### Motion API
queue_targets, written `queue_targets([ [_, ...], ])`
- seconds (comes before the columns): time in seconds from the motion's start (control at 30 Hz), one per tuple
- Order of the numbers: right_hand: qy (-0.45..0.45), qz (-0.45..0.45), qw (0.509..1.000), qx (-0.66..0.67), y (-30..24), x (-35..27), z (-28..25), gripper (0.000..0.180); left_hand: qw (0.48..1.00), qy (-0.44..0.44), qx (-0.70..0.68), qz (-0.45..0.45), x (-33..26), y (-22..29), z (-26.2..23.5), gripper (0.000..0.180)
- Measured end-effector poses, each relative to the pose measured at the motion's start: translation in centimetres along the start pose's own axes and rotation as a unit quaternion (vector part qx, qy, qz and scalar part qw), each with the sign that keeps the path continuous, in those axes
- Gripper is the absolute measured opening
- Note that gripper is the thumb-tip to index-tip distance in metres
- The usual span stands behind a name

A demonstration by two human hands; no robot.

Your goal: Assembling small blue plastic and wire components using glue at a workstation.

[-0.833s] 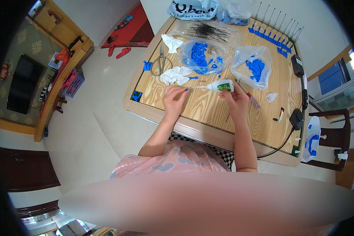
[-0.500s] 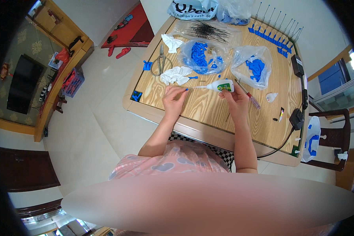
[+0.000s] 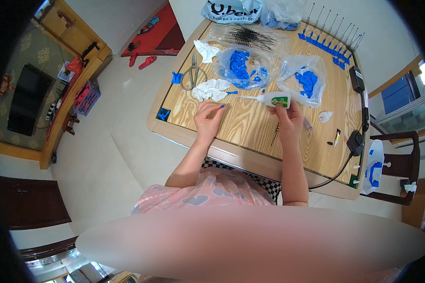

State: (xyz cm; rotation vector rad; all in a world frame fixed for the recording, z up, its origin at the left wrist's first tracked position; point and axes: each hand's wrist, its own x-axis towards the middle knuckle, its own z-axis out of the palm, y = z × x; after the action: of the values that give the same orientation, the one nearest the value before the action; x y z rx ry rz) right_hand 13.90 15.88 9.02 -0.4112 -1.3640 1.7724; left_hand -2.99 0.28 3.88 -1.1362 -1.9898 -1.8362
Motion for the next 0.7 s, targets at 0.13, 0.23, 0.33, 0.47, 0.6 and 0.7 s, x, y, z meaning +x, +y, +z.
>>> queue_targets([
  [0.13, 0.016, 0.0, 0.992, 0.127, -0.6, 0.5, -0.1, 0.037, 0.999, -0.002, -0.039, -0.038, -0.1, -0.7, -0.2, 0.01],
  [0.23, 0.037, 0.018, 0.98, 0.194, -0.9, 0.8, -0.9, 0.04, 0.997, -0.001, -0.057, -0.046, -0.2, -1.1, -0.2, 0.01],
  [0.33, 0.064, -0.014, 0.971, 0.232, -1.3, 1.4, -1.8, 0.04, 0.997, 0.0, -0.068, -0.047, -0.2, -1.2, -0.2, 0.01],
  [0.47, 0.092, -0.055, 0.98, 0.167, -3.0, 1.7, -2.9, 0.038, 0.994, 0.003, -0.092, -0.06, -0.3, -1.2, -0.3, 0.01],
  [0.6, 0.115, -0.049, 0.992, -0.003, -5.3, 2.4, -5.0, 0.038, 0.976, 0.017, -0.183, -0.117, -0.4, -2.0, 0.2, 0.01],
  [0.7, 0.115, -0.089, 0.969, -0.202, -7.3, 4.7, -8.3, 0.034, 0.973, 0.015, -0.193, -0.124, -0.7, -2.2, 0.0, 0.011],
])
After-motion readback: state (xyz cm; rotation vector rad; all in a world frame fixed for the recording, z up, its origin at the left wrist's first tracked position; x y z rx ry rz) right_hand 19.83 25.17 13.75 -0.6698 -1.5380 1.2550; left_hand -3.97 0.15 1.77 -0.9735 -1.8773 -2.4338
